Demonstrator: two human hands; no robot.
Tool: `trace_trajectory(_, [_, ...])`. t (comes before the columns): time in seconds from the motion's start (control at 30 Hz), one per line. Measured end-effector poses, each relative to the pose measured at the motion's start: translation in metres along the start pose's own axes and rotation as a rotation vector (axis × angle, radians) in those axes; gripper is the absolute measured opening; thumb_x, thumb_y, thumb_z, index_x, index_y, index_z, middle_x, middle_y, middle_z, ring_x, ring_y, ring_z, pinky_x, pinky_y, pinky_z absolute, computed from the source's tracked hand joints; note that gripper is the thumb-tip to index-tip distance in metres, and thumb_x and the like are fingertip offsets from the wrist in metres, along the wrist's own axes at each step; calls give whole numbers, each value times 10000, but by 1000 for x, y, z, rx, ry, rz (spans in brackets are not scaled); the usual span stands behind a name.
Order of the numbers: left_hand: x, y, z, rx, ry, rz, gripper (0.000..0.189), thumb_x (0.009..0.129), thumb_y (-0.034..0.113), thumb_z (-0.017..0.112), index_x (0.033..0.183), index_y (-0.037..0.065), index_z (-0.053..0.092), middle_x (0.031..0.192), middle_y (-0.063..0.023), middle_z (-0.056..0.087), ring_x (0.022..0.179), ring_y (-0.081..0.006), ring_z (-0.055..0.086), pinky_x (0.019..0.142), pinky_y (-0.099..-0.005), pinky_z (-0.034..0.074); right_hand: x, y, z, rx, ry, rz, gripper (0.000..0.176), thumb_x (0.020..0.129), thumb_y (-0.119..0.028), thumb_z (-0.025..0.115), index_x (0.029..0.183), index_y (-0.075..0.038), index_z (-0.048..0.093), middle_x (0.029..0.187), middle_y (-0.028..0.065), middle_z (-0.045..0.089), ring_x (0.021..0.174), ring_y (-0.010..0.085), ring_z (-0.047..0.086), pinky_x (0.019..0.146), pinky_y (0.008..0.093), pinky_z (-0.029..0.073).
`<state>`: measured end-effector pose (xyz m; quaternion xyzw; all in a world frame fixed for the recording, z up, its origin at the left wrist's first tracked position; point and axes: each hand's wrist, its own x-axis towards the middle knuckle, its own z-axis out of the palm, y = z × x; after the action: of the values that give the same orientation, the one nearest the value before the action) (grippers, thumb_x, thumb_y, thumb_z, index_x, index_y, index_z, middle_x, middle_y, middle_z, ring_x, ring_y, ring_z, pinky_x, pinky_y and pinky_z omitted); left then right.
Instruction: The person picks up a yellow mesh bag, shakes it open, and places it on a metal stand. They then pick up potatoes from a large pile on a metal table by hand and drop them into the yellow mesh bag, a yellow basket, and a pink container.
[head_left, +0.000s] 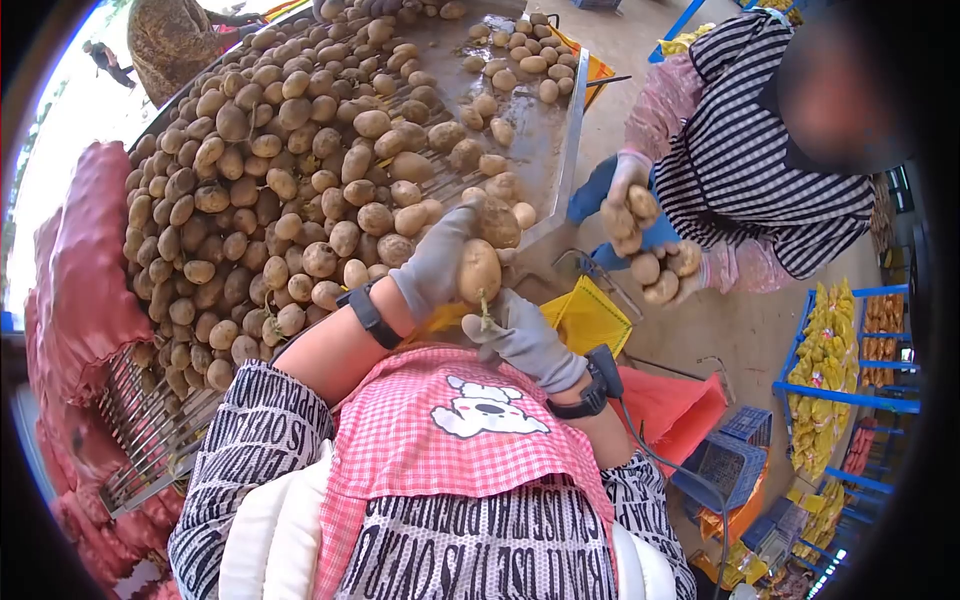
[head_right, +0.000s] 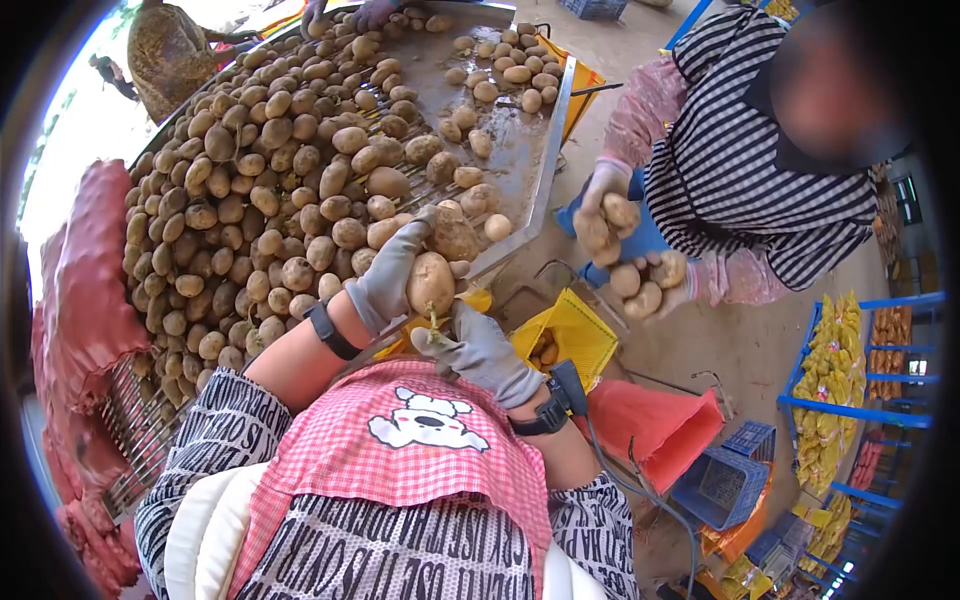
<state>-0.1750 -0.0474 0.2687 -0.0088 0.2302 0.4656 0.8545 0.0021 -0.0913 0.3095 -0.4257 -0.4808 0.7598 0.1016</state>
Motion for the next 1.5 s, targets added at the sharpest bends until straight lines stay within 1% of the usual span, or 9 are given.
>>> trace_trajectory(0.3, [-3,-19,6,506,293,644,419,1010,397,571,1304,104,520,1167,-72,640,886,-222,686,745,-366,598,22,31,-1,-571,368,-342,457,988,-413,615,812,7,647,613,24,513,563,105,420,523,313,391])
trace_trajectory(0.4, [-2,-25,6,518,255,741,407,1007,314,599,1334,97,491,1188,-64,627,873,-203,675,739,-351,593,20,37,0,-472,313,-313,494,1000,-444,556,792,-6,653,622,157,596,534,270,592,521,379,442])
trace_trajectory(0.67, [-19,-13,24,657,227,671,441,1011,341,580,1357,94,464,1179,-92,644,851,-205,682,756,-362,593,12,5,20,21,95,-219,267,983,-291,619,946,-35,686,694,8,625,585,71,606,498,235,460])
trace_trajectory(0.87, [-5,27,-20,-126,3,205,455,1034,501,428,1273,125,522,1194,-122,629,982,-285,677,812,-439,605,19,20,-3,-986,123,-571,357,954,-332,642,1096,-6,663,1087,142,652,1019,257,639,905,355,490])
trace_trajectory(1.07, [8,27,4,-47,349,152,494,1008,505,486,1305,111,493,1210,-135,620,986,-259,678,829,-407,603,39,8,11,993,60,-161,573,1018,-502,469,1428,-102,443,1407,147,506,1235,307,538,1031,496,446])
trace_trajectory(1.3, [27,-26,2,858,-273,118,575,930,257,707,1419,69,468,1354,-83,548,1272,-230,523,1111,-361,387,35,59,-27,1465,14,-259,729,960,-647,456,1464,-129,365,1439,127,464,1313,326,465,1123,490,375])
trace_trajectory(1.33, [33,-24,10,1525,-385,330,627,867,267,755,1419,128,493,1394,-124,512,1325,-280,473,1125,-416,361,32,63,-31,1585,11,-288,702,957,-639,474,1439,-134,395,1410,116,483,1279,313,493,1103,470,403])
trace_trajectory(1.37, [37,-31,18,1727,-521,351,671,824,270,775,1423,160,494,1422,-150,474,1350,-323,434,1134,-441,341,23,64,-31,1871,-479,-569,788,889,-747,478,1412,-159,453,1400,106,518,1292,306,504,1080,483,437])
trace_trajectory(1.5, [54,-69,22,2072,-931,269,768,780,304,780,1462,206,440,1532,-229,295,1396,-445,328,1150,-494,313,13,106,-43,1814,63,-495,729,915,-703,467,1403,-160,461,1378,100,534,1245,303,540,1069,494,445])
